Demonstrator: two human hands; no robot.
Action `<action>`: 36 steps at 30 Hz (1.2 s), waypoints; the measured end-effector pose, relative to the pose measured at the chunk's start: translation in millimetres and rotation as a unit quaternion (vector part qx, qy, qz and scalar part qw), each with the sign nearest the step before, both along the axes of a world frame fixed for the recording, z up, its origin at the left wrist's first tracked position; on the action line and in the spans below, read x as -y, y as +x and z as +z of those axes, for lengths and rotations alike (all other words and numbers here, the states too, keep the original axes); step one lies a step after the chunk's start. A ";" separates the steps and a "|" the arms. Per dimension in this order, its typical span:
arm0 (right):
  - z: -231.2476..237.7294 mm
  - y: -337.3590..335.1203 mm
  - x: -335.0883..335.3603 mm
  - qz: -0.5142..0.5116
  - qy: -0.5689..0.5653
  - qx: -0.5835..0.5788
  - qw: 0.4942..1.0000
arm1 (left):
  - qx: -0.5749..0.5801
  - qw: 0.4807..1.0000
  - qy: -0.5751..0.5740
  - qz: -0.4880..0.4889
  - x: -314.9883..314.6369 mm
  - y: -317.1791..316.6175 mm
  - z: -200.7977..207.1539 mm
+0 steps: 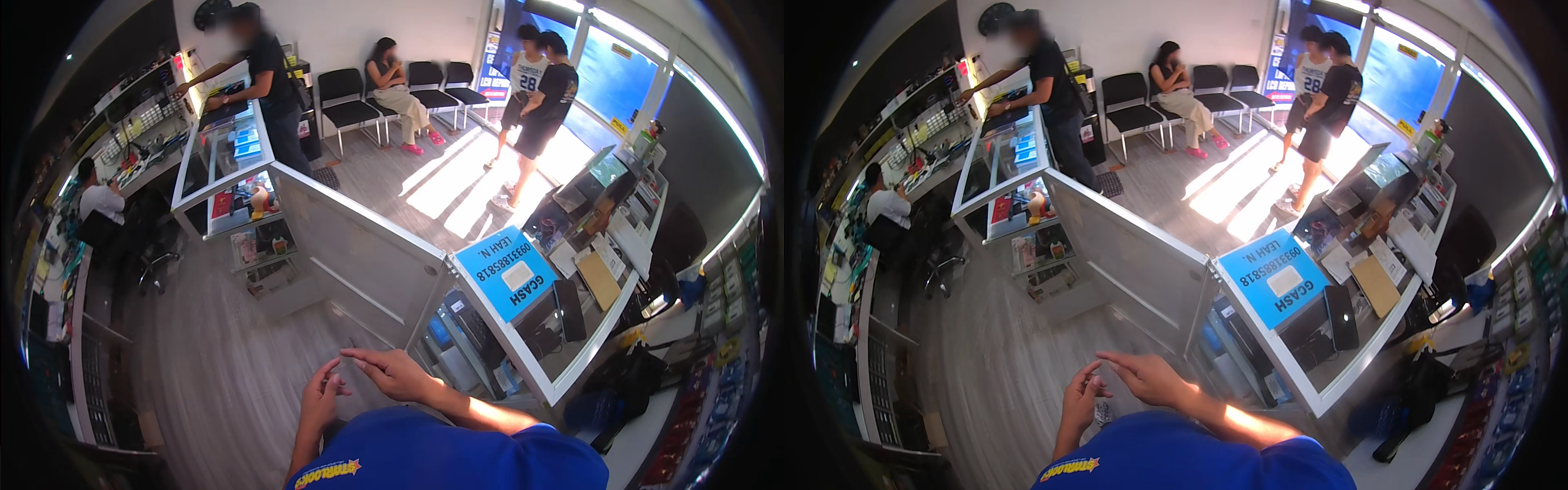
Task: The person removes a phone case from a smartphone, then retrieves a new case and snaps it onto the device. The person handles the phone and case by hand, aligning edges and pressing the case into place.
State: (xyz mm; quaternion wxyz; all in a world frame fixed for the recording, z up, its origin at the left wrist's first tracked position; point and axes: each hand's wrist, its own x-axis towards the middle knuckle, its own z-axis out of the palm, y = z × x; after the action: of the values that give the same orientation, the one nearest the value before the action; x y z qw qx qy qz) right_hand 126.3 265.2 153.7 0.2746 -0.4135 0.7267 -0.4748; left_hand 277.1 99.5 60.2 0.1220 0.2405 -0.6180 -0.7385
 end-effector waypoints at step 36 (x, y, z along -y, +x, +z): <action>-44.1 44.4 559.8 0.182 -0.020 0.134 0.974 | 0.037 0.981 -0.121 0.147 487.8 77.8 -1.7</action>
State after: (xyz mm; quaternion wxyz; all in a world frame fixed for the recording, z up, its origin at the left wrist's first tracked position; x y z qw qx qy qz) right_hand 170.8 -294.6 109.6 0.4431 -0.4766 0.5862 -0.4826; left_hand 354.9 -388.3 58.5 0.2347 0.3396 -0.6646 -0.6228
